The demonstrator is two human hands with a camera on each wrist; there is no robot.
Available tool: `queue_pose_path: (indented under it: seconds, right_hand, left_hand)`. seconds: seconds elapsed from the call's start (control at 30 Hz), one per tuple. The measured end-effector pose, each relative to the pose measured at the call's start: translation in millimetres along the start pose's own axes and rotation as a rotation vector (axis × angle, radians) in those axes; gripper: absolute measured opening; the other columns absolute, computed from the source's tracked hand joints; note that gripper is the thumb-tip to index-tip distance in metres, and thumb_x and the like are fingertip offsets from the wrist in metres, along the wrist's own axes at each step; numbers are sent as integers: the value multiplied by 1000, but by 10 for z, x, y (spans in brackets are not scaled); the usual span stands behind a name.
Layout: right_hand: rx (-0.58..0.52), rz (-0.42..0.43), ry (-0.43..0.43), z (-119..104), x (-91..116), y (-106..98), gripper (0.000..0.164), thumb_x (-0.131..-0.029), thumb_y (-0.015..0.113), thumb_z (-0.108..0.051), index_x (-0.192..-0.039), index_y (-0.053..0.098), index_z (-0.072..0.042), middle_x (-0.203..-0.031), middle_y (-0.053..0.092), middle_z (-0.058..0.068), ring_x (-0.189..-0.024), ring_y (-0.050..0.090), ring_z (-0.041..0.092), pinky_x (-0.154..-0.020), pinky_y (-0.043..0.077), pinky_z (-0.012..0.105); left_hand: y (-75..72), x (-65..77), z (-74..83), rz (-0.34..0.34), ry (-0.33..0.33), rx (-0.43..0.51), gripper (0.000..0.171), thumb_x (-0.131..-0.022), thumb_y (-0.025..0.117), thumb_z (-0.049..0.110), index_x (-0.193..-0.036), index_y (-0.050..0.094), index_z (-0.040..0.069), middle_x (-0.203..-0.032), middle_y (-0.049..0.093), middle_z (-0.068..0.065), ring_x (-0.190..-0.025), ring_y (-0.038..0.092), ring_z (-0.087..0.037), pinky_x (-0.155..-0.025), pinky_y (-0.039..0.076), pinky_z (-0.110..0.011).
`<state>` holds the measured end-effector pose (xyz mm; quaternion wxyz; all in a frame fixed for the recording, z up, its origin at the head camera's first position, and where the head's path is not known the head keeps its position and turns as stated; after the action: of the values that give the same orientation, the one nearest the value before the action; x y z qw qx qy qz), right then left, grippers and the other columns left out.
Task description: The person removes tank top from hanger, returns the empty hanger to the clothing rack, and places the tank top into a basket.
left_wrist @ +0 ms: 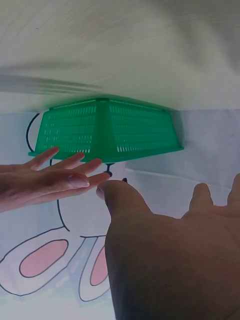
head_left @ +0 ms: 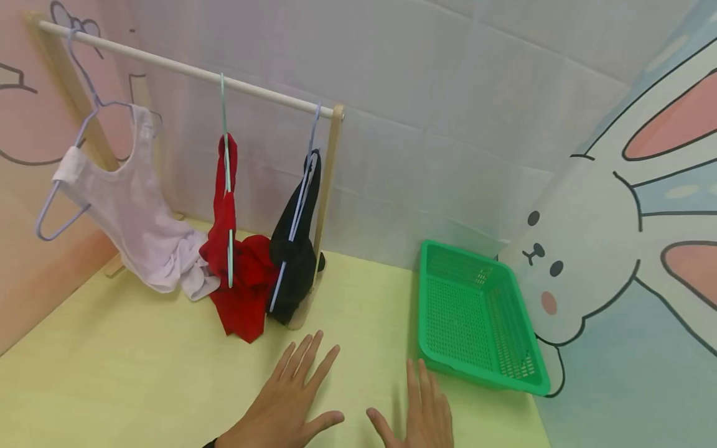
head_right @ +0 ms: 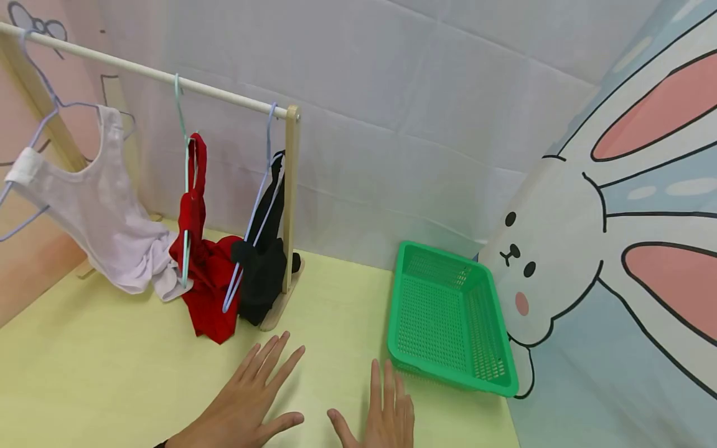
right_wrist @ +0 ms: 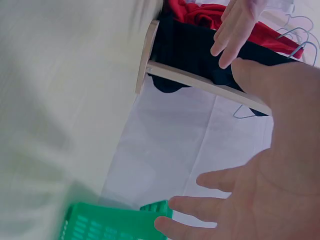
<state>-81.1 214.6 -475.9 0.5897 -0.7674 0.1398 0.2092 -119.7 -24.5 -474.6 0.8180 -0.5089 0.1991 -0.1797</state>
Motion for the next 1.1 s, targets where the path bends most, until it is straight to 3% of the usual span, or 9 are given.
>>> queue_pose_path:
  seconds: [0.17, 0.3, 0.47, 0.67, 0.97, 1.1]
  right_hand:
    - [-127, -90, 73, -42, -15, -5, 98, -87, 85, -53, -161, 37, -9, -159, 50, 23, -137, 53, 52, -98, 47, 73]
    - [-173, -119, 105, -64, -28, -7, 93, -91, 83, -50, -161, 39, -8, -159, 50, 23, -138, 54, 51, -101, 47, 72]
    - [-208, -93, 107, -87, -65, -15, 90, -91, 84, -46, -161, 41, -8, -157, 54, 20, -136, 57, 46, -100, 49, 69]
    - [-252, -69, 81, -114, -137, -56, 88, -91, 85, -42, -159, 44, -5, -154, 57, 18, -134, 60, 45, -101, 47, 69]
    - [-308, -110, 107, -155, -211, -100, 85, -94, 81, -46, -160, 43, -7, -156, 56, 17, -138, 56, 44, -106, 44, 70]
    - [-330, -139, 127, -192, -254, -110, 84, -96, 79, -47, -161, 42, -7, -158, 53, 16, -141, 53, 44, -108, 42, 71]
  left_hand:
    - [27, 8, -44, 25, -16, 126, 94, -97, 46, 82, -173, 21, 31, -179, 19, -6, -161, 25, -38, -128, 20, -62]
    - [-14, 9, -34, -4, -51, 186, 93, -97, 47, 81, -172, 23, 31, -177, 25, -6, -159, 30, -38, -127, 24, -62]
    - [-147, -3, 31, -46, -116, 196, 93, -98, 52, 78, -170, 32, 24, -173, 35, -7, -156, 37, -35, -123, 34, -62]
    - [-218, 0, 76, 37, -126, 197, 85, -99, 54, 76, -162, 46, 19, -159, 55, -3, -144, 52, -28, -116, 44, -58]
    - [-279, -18, 102, 39, -148, 246, 81, -99, 56, 74, -160, 49, 20, -155, 58, -4, -139, 57, -30, -109, 50, -61]
    - [-333, -13, 119, 81, -129, 250, 79, -100, 56, 73, -157, 53, 19, -151, 61, -4, -134, 61, -29, -105, 53, -60]
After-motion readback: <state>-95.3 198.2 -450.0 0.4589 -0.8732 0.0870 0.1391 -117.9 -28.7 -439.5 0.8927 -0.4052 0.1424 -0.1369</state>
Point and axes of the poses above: each hand's wrist, its own x-axis away from the middle knuckle, its own y-axis out of the palm, z = x × y, the point moved 4 cm from there along -x, towards the middle knuckle
